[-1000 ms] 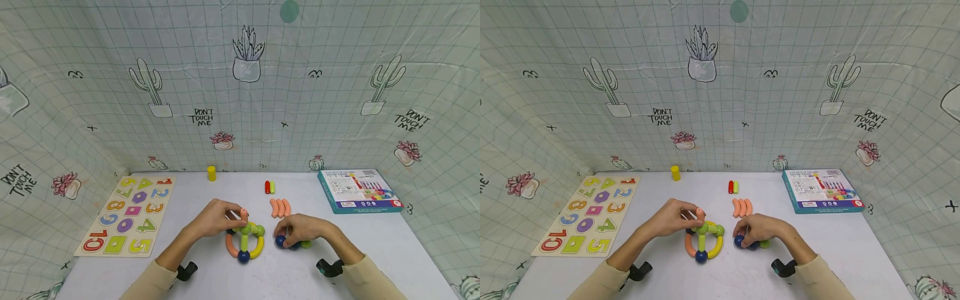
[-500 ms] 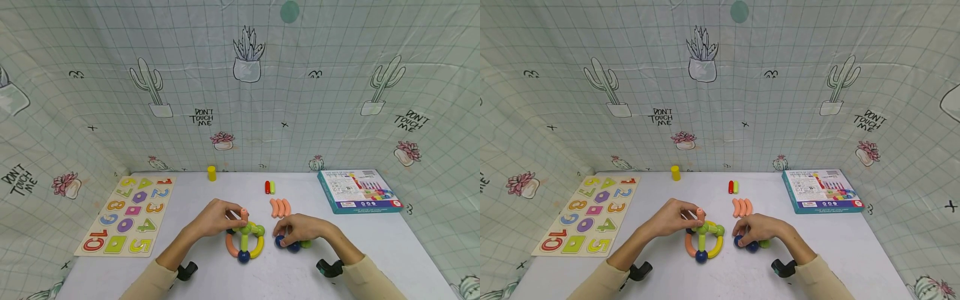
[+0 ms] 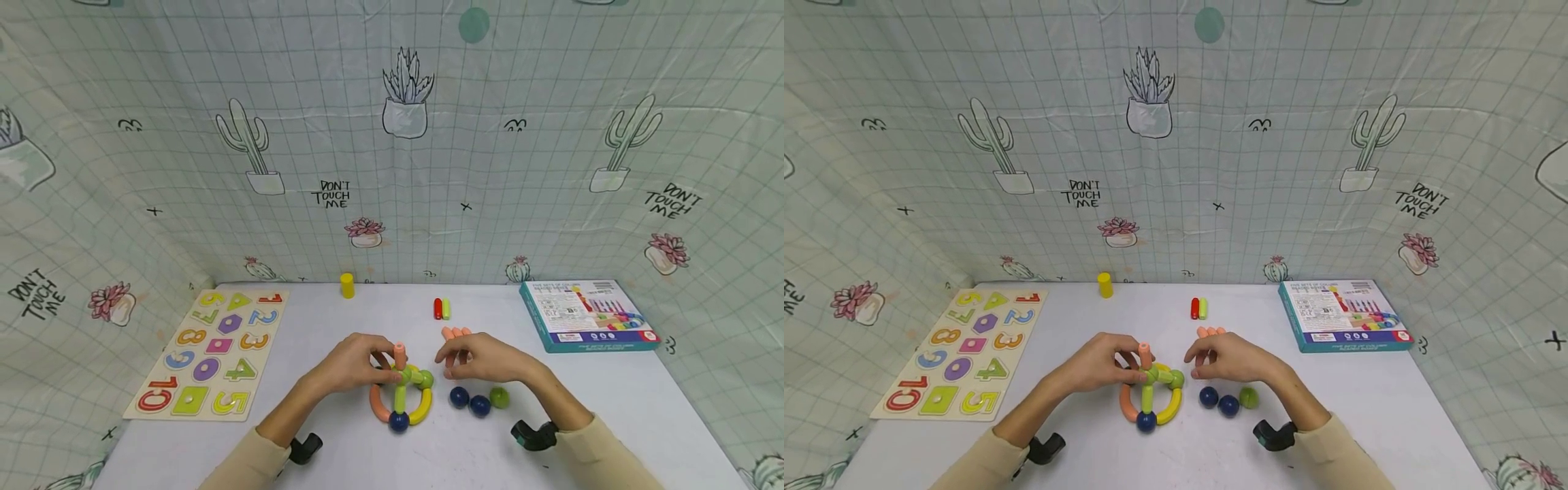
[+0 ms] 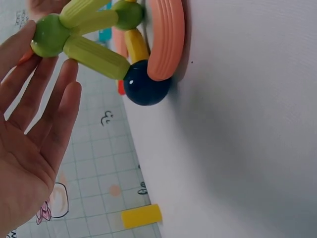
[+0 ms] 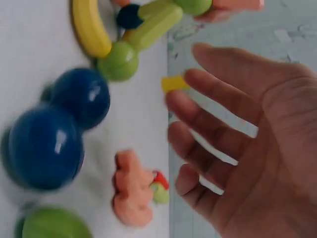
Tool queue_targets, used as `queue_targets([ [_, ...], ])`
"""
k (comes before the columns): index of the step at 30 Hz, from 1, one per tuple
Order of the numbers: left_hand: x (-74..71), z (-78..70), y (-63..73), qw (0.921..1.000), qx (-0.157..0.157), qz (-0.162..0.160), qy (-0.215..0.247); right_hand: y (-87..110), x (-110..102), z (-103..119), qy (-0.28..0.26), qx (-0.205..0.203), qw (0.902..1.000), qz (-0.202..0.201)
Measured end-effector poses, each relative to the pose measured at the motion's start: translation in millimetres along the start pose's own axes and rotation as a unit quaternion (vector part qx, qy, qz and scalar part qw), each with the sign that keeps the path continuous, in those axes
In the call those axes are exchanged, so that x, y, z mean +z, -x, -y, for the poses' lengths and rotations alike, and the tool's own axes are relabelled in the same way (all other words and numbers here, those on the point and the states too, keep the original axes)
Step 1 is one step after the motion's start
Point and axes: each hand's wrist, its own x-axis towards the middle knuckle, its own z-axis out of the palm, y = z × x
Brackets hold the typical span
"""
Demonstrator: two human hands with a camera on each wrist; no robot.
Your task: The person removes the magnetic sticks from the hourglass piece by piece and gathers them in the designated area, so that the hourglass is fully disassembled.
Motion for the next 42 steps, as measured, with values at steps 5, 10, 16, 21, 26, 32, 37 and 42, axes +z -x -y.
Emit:
queue_targets([
  [5,2.5,2.2,-0.3,0.9998,0.008,0.009,0.013,-11.7,10.2,23.0,-0.011,-0.059,0.9955,-0.072],
  [10,4.3,4.4,-1.0,0.9996,0.015,0.016,0.02,-21.9,23.3,40.2,-0.014,-0.099,0.9894,-0.105],
  [16,8.4,9.1,-1.5,0.9988,0.03,0.016,0.036,-25.8,32.1,49.1,-0.01,-0.126,0.9835,-0.129],
  [21,8.5,11.7,-1.0,0.9981,0.032,0.014,0.05,-27.2,35.1,55.1,-0.021,-0.148,0.9822,-0.114],
  [26,8.0,12.7,-1.3,0.9981,0.036,0.013,0.049,-27.6,36.1,56.7,-0.023,-0.153,0.9819,-0.109],
  [32,8.3,12.5,-2.7,0.9979,0.042,0.015,0.046,-28.0,37.0,54.0,-0.037,-0.148,0.9816,-0.114],
  [37,8.1,11.7,-2.6,0.9984,0.035,0.018,0.041,-28.4,38.1,49.4,-0.039,-0.151,0.9791,-0.131],
  [42,6.0,9.5,-1.4,0.9991,0.023,0.014,0.033,-29.0,36.9,48.8,-0.045,-0.156,0.9769,-0.139],
])
